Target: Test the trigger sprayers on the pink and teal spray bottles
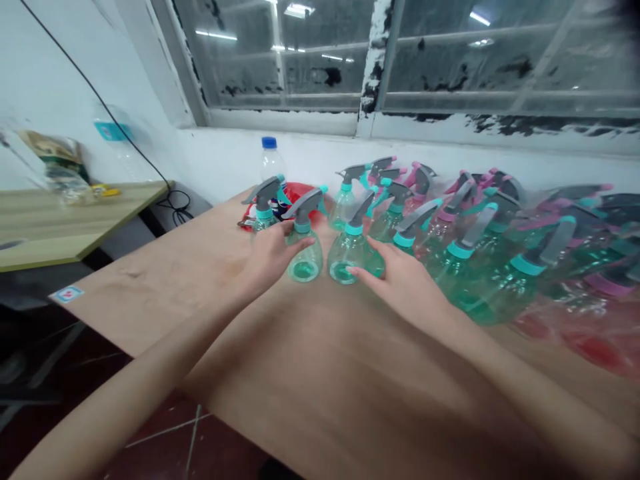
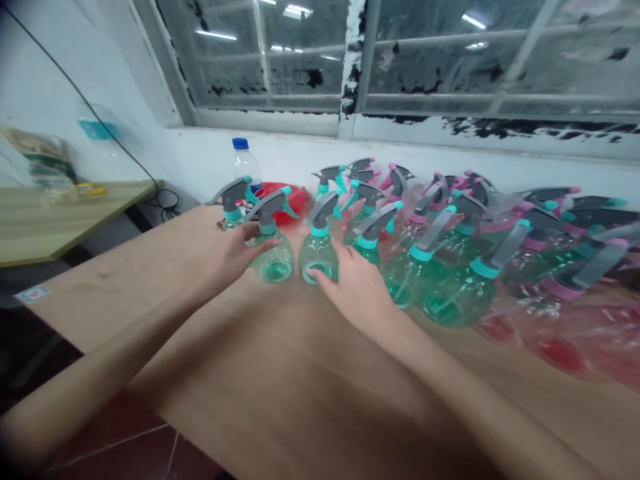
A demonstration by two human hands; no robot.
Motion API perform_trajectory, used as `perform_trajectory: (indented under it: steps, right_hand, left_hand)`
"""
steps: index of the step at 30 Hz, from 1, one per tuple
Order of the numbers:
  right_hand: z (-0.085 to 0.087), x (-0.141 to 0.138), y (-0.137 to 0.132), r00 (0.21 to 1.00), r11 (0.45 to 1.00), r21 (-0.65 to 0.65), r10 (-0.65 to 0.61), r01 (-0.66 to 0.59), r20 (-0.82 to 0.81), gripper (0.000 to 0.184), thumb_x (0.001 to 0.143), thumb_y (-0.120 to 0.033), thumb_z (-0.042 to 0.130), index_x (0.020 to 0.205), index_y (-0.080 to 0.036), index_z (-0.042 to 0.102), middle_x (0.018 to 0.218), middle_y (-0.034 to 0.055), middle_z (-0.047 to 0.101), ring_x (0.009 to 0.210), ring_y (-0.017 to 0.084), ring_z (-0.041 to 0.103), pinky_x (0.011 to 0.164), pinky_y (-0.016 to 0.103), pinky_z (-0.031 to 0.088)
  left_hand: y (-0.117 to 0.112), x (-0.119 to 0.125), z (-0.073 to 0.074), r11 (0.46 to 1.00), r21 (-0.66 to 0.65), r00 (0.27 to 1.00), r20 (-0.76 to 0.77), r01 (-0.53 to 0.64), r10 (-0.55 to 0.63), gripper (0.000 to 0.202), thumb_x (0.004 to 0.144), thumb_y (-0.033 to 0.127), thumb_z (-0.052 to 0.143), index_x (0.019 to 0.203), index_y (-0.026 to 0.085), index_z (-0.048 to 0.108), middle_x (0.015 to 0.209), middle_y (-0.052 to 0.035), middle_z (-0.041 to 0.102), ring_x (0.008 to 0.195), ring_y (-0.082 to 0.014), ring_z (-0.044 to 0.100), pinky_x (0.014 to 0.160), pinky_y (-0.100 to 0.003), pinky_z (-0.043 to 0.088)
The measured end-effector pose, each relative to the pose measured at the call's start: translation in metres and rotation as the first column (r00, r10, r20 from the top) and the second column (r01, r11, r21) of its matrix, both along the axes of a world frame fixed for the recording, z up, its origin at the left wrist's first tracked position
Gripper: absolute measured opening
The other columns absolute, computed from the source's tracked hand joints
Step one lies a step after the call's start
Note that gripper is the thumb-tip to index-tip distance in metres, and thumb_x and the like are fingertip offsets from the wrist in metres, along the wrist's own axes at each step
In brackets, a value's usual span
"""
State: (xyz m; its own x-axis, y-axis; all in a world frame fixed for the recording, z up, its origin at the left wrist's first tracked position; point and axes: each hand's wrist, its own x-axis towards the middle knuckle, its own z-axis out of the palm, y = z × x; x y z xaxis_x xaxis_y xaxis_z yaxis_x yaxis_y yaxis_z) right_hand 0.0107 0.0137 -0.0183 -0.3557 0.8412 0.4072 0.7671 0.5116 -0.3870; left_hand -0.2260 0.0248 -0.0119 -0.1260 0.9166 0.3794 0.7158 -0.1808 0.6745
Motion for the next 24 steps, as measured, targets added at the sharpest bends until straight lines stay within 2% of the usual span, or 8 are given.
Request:
perform_trajectory:
  steps: [4, 9, 11, 14, 17, 21, 24]
  right_hand:
    - [0.003, -0.009, 0.008, 1.0, 0.999, -0.044, -0.01, 0.009, -0.023, 0.069, 0.089, -0.054, 0.052, 0.144, -0.012, 0.043, 0.107, 0.0178, 0.069, 0.09, 0.035, 0.069, 0.076, 0.048, 0.053]
    - [0.005, -0.019, 0.015, 0.996, 0.987, -0.158, -0.054, 0.041, -0.077, 0.081, 0.087, -0.054, 0.055, 0.15, -0.009, 0.031, 0.086, 0.0129, 0.071, 0.082, 0.033, 0.07, 0.072, 0.045, 0.054]
    - [0.003, -0.023, 0.019, 0.995, 0.987, -0.154, -0.063, 0.05, -0.078, 0.08, 0.087, -0.054, 0.055, 0.149, -0.009, 0.031, 0.091, 0.0146, 0.07, 0.083, 0.034, 0.069, 0.07, 0.045, 0.054]
    - [-0.001, -0.031, 0.023, 0.994, 0.992, -0.082, -0.097, 0.092, -0.056, 0.073, 0.088, -0.051, 0.055, 0.144, -0.006, 0.038, 0.106, 0.0205, 0.067, 0.087, 0.035, 0.068, 0.072, 0.047, 0.054]
    - [-0.005, -0.036, 0.024, 0.988, 0.988, -0.01, -0.156, 0.156, -0.009, 0.062, 0.089, -0.047, 0.055, 0.134, -0.004, 0.048, 0.111, 0.0235, 0.064, 0.092, 0.037, 0.067, 0.073, 0.048, 0.053]
    - [-0.005, -0.037, 0.022, 0.988, 0.988, -0.017, -0.152, 0.152, 0.037, 0.058, 0.09, -0.045, 0.054, 0.131, -0.004, 0.05, 0.11, 0.0228, 0.063, 0.097, 0.038, 0.064, 0.075, 0.047, 0.052]
    - [-0.003, -0.033, 0.02, 0.994, 0.995, -0.018, -0.097, 0.098, 0.048, 0.058, 0.091, -0.047, 0.051, 0.131, -0.005, 0.048, 0.11, 0.0218, 0.062, 0.097, 0.036, 0.064, 0.076, 0.046, 0.052]
  left_hand:
    - [0.008, 0.0, 0.001, 0.999, 0.042, 0.995, -0.099, 0.008, -0.004, 0.032, 0.083, 0.046, 0.064, 0.101, 0.02, 0.068, 0.098, -0.0071, 0.074, 0.093, -0.0293, 0.067, 0.082, -0.038, 0.049]
    - [0.012, 0.002, 0.0, 0.997, 0.082, 0.99, -0.141, 0.001, 0.01, 0.037, 0.086, 0.045, 0.062, 0.111, 0.017, 0.066, 0.107, -0.0094, 0.072, 0.1, -0.0304, 0.067, 0.088, -0.04, 0.048]
    - [0.011, 0.004, 0.0, 0.996, 0.089, 0.99, -0.141, -0.007, 0.019, 0.037, 0.086, 0.042, 0.063, 0.112, 0.016, 0.065, 0.109, -0.0099, 0.072, 0.101, -0.0304, 0.066, 0.091, -0.04, 0.048]
    - [0.009, 0.009, 0.0, 0.995, 0.1, 0.991, -0.132, -0.025, 0.038, 0.035, 0.089, 0.038, 0.061, 0.113, 0.015, 0.065, 0.112, -0.0113, 0.072, 0.105, -0.0303, 0.066, 0.093, -0.042, 0.048]
    - [0.003, 0.011, -0.003, 0.993, 0.112, 0.993, -0.109, -0.033, 0.045, 0.042, 0.091, 0.043, 0.056, 0.122, 0.014, 0.061, 0.124, -0.0136, 0.067, 0.114, -0.0307, 0.062, 0.098, -0.043, 0.047]
    - [-0.005, 0.002, -0.016, 0.991, 0.132, 0.998, -0.055, -0.03, 0.038, 0.057, 0.089, 0.046, 0.056, 0.136, 0.015, 0.049, 0.139, -0.0138, 0.055, 0.126, -0.0281, 0.054, 0.104, -0.041, 0.044]
    - [-0.011, -0.009, -0.028, 0.991, 0.129, 0.999, -0.005, -0.034, 0.035, 0.055, 0.089, 0.046, 0.055, 0.134, 0.015, 0.051, 0.136, -0.0144, 0.055, 0.125, -0.0276, 0.053, 0.102, -0.041, 0.047]
